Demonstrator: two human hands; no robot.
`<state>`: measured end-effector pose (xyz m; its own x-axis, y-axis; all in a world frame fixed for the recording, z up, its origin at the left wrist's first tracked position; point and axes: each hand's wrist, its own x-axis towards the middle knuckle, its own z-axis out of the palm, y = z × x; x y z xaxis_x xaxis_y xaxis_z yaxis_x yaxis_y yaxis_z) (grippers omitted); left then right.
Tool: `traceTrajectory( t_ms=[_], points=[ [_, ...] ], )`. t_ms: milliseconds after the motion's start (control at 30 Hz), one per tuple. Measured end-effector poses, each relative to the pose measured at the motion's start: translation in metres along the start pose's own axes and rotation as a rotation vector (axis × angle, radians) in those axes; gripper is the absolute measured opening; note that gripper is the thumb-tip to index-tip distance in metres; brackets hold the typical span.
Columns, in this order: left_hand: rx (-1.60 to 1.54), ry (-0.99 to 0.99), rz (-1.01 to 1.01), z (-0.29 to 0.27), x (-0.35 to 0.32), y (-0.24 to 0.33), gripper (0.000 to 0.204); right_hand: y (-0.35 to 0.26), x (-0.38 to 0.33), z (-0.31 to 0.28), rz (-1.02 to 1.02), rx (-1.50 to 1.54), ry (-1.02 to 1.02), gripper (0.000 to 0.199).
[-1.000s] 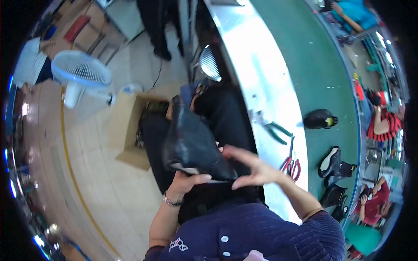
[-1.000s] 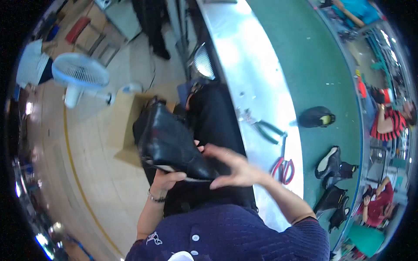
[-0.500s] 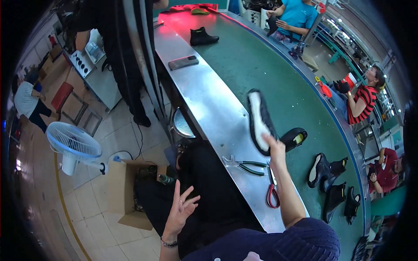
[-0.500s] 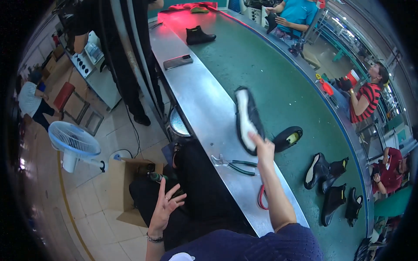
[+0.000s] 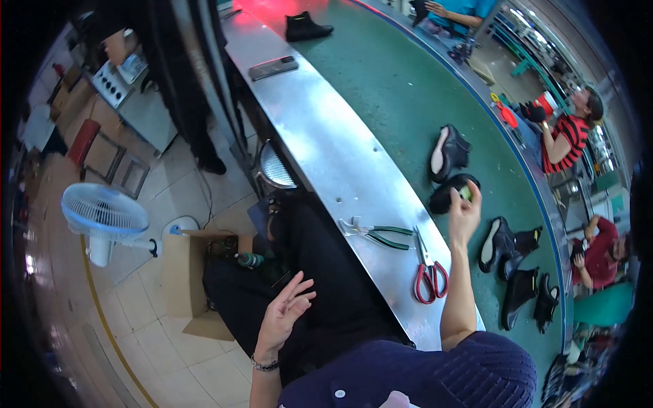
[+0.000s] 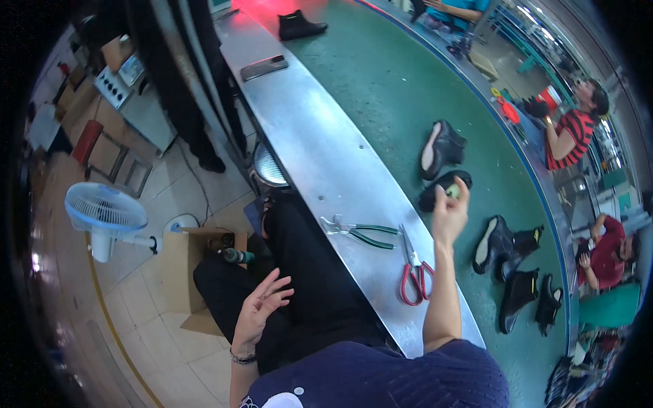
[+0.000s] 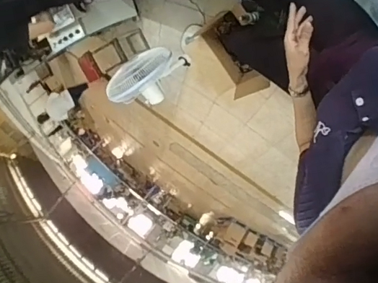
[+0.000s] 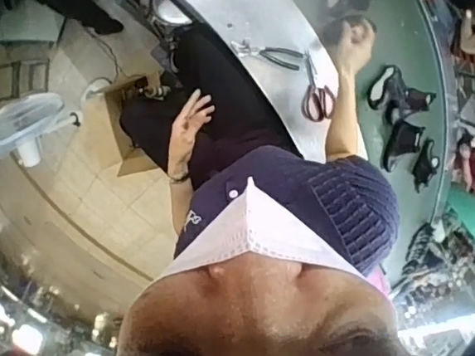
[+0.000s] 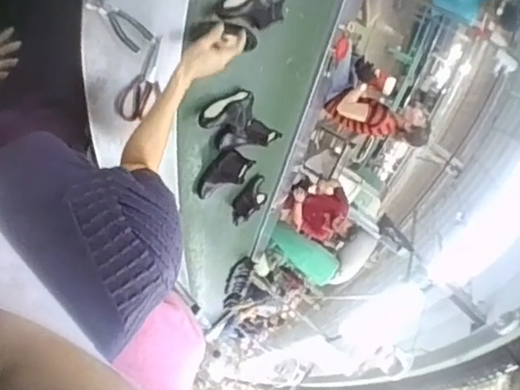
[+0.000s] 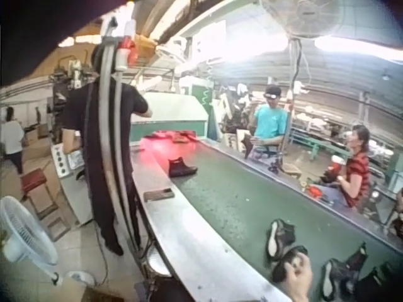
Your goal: The recorder is performing assembly and trimming tasks on footwear in a shoe factory.
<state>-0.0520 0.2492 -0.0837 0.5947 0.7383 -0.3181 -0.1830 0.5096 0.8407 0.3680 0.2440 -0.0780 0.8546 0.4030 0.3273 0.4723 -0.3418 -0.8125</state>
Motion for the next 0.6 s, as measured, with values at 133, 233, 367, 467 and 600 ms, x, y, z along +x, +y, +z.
traceTrajectory(
  t_ms=[133,233,367,467,600],
  points=[
    [0.03,-0.035,-0.011,-0.004,-0.001,-0.003,0.057,0.037,0.004,-0.023,0.044,-0.397,-0.094,0.051],
    [0.03,-0.088,0.013,-0.002,0.001,-0.004,0.056,0.071,0.024,-0.035,-0.065,-0.127,-0.134,0.027],
    [0.084,-0.052,0.081,-0.005,-0.012,-0.015,0.054,0.087,0.066,-0.039,-0.032,0.119,-0.234,0.027],
    [0.133,-0.01,0.069,-0.008,-0.018,-0.014,0.055,0.016,0.065,-0.051,-0.086,0.27,-0.208,0.023],
    [0.338,-0.022,0.136,0.0,-0.012,0.012,0.062,-0.077,0.027,-0.079,-0.113,0.454,-0.276,0.019]
  ],
)
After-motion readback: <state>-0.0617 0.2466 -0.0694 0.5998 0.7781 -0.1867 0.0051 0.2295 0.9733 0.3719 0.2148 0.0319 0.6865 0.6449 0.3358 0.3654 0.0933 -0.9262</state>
